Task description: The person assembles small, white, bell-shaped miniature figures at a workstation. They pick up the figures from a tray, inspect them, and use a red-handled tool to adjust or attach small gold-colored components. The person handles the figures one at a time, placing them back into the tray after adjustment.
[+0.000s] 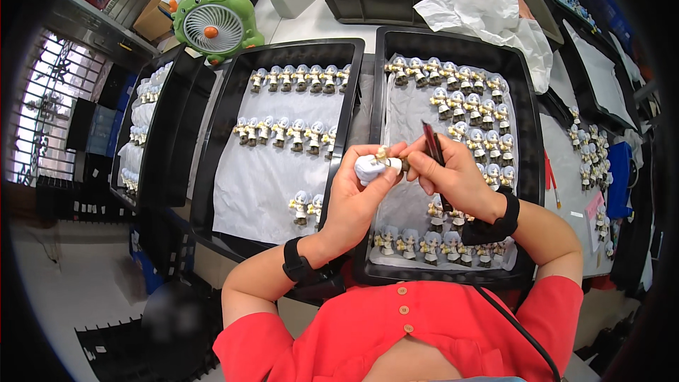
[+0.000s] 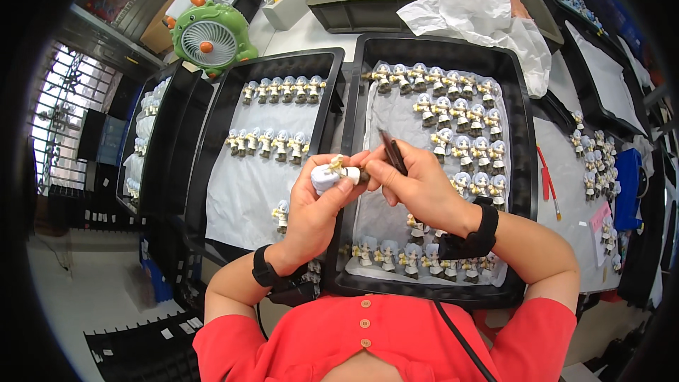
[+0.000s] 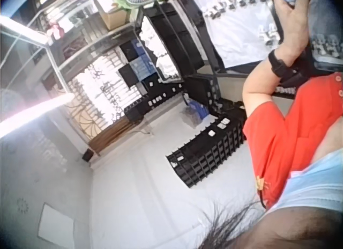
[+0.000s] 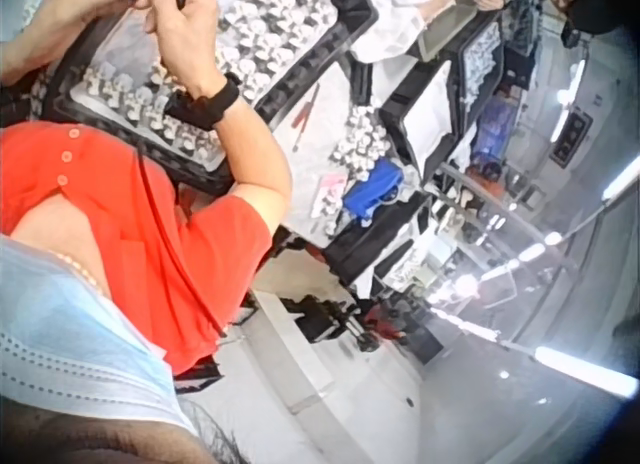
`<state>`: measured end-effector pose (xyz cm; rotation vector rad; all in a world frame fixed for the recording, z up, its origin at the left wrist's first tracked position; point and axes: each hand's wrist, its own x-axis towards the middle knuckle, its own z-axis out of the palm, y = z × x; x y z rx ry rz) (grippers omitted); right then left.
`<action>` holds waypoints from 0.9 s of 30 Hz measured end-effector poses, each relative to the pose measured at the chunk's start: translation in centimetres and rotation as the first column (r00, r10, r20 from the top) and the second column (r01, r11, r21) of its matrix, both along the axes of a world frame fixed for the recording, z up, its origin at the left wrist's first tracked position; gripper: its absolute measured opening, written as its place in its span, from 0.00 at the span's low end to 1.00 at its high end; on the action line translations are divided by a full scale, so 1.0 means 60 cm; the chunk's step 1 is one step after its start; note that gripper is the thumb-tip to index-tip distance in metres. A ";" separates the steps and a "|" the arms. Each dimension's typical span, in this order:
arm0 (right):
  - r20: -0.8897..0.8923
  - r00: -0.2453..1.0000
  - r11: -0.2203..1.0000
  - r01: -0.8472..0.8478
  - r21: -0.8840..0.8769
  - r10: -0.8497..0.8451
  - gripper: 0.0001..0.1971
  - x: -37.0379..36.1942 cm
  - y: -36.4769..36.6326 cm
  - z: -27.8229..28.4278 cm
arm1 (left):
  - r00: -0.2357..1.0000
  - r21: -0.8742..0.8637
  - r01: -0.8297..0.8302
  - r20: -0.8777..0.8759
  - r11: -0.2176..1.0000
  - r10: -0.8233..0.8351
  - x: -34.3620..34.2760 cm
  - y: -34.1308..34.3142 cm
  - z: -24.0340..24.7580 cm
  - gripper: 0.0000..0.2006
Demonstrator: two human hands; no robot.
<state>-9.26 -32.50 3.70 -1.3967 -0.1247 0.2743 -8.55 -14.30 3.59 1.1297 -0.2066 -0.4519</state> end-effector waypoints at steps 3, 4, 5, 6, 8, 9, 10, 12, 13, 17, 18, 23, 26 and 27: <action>-0.029 0.996 0.995 0.085 0.056 -0.083 0.11 0.004 -0.002 0.002 | 0.997 -0.039 -0.040 -0.064 0.998 0.037 -0.004 -0.006 0.000 0.11; -0.041 0.995 0.995 0.088 0.044 -0.086 0.11 0.004 -0.002 0.002 | 0.997 -0.050 -0.051 -0.066 0.997 0.047 -0.004 -0.007 0.000 0.11; -0.055 0.994 0.995 0.094 0.031 -0.092 0.11 0.004 -0.004 0.001 | 0.997 -0.039 -0.049 -0.063 0.998 0.047 -0.005 -0.008 0.001 0.11; -0.069 0.993 0.995 0.099 0.018 -0.098 0.11 0.003 -0.004 0.000 | 0.997 -0.027 -0.048 -0.060 0.998 0.046 -0.005 -0.008 0.002 0.11; -0.034 0.995 0.995 0.089 -0.035 -0.090 0.10 0.000 0.002 0.009 | 0.997 -0.024 -0.046 -0.061 0.999 0.045 -0.005 -0.008 0.003 0.11; -0.018 0.996 0.995 0.084 -0.062 -0.085 0.10 -0.001 0.005 0.012 | 0.997 -0.031 -0.045 -0.066 0.999 0.043 -0.004 -0.007 0.002 0.11; 0.020 0.998 0.989 0.069 -0.134 -0.067 0.09 -0.002 0.005 0.009 | 0.997 -0.038 -0.044 -0.070 0.998 0.041 -0.004 -0.006 0.001 0.11; 0.089 0.996 0.960 0.046 -0.278 -0.022 0.08 -0.002 0.006 0.002 | 0.994 -0.038 -0.065 -0.087 0.997 0.062 -0.001 -0.006 -0.003 0.11; 0.047 0.999 0.962 0.023 -0.271 -0.010 0.07 -0.001 0.004 0.005 | 0.993 -0.038 -0.076 -0.096 0.996 0.072 0.001 -0.006 -0.004 0.11; 0.042 0.995 0.985 0.091 -0.145 -0.086 0.08 0.006 -0.008 0.020 | 0.988 -0.061 -0.076 -0.140 0.995 0.067 0.005 -0.001 0.002 0.11; 0.044 0.990 0.986 0.136 -0.098 -0.132 0.08 0.010 -0.019 0.030 | 0.988 -0.062 -0.076 -0.139 0.995 0.067 0.003 -0.001 0.004 0.10; 0.115 0.913 0.916 0.374 0.145 -0.391 0.13 0.016 -0.136 0.095 | 0.987 -0.065 -0.031 -0.162 0.997 0.020 0.002 0.000 0.008 0.12; 0.115 0.887 0.889 0.456 -0.053 -0.448 0.14 0.010 -0.225 0.129 | 0.987 -0.026 -0.034 -0.157 0.999 0.029 -0.002 0.004 0.000 0.12; 0.091 0.888 0.880 0.459 -0.124 -0.450 0.15 0.004 -0.268 0.122 | 0.986 -0.006 -0.011 -0.166 1.000 0.010 -0.004 0.001 0.000 0.12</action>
